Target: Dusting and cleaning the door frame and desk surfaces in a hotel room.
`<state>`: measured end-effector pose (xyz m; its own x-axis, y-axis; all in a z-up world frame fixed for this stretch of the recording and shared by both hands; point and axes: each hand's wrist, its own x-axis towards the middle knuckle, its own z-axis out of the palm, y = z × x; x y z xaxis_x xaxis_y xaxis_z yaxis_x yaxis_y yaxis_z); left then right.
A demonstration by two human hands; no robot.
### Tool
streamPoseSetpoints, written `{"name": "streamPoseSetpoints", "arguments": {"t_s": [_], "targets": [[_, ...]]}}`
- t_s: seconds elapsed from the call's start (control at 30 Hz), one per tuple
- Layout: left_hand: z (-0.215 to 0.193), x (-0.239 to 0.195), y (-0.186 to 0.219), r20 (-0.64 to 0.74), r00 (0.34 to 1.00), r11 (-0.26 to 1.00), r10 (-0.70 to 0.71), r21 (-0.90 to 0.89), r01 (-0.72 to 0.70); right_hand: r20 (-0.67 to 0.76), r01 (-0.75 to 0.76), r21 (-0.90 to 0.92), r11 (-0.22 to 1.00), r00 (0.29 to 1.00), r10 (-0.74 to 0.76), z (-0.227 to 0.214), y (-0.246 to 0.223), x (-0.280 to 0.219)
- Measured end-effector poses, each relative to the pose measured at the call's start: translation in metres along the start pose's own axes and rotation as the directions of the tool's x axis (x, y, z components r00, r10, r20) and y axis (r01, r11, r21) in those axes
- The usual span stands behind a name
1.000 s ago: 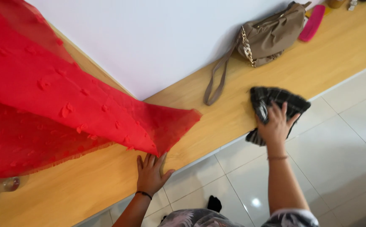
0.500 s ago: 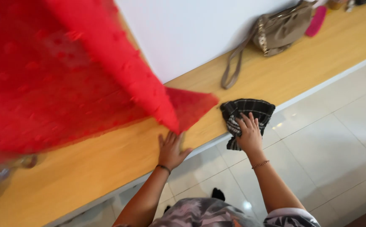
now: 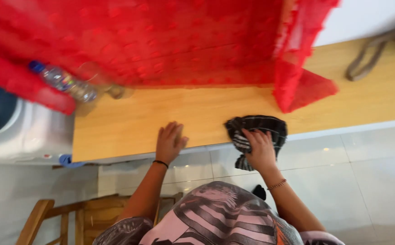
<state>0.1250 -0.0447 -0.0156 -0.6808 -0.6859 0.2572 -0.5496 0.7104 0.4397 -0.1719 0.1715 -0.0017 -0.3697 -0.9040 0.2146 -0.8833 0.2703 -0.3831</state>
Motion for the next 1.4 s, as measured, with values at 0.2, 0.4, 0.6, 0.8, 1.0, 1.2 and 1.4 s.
{"name": "streamPoseSetpoints", "arguments": {"t_s": [0.2,0.4,0.6,0.8,1.0,1.2,1.4], "targets": [[-0.041,-0.044,-0.125,-0.322,0.91,0.957,-0.263,0.037,0.289,0.353,0.278,0.035,0.96,0.895,-0.272,0.039,-0.096,0.062],[-0.059,-0.048,-0.133,-0.362,0.867,0.886,-0.342,0.183,0.426,0.094,0.011,-0.066,0.998,0.996,-0.005,0.089,-0.012,0.131],[-0.065,-0.049,-0.127,-0.33,0.858,0.886,-0.394,0.112,0.45,0.087,-0.081,-0.209,0.974,0.991,0.101,0.135,-0.092,0.16],[-0.065,-0.05,-0.128,-0.33,0.862,0.893,-0.386,0.1,0.439,0.418,0.367,-0.102,0.925,0.859,-0.295,0.133,-0.231,0.154],[-0.064,-0.05,-0.127,-0.332,0.85,0.881,-0.409,0.1,0.463,0.313,0.266,-0.064,0.962,0.921,-0.233,0.141,-0.211,0.183],[-0.061,-0.051,-0.132,-0.333,0.862,0.892,-0.383,0.108,0.438,0.398,0.429,-0.004,0.903,0.829,-0.392,0.149,-0.272,0.179],[-0.062,-0.051,-0.131,-0.327,0.858,0.88,-0.396,0.133,0.457,0.367,0.416,0.043,0.908,0.839,-0.401,0.159,-0.292,0.204]]}}
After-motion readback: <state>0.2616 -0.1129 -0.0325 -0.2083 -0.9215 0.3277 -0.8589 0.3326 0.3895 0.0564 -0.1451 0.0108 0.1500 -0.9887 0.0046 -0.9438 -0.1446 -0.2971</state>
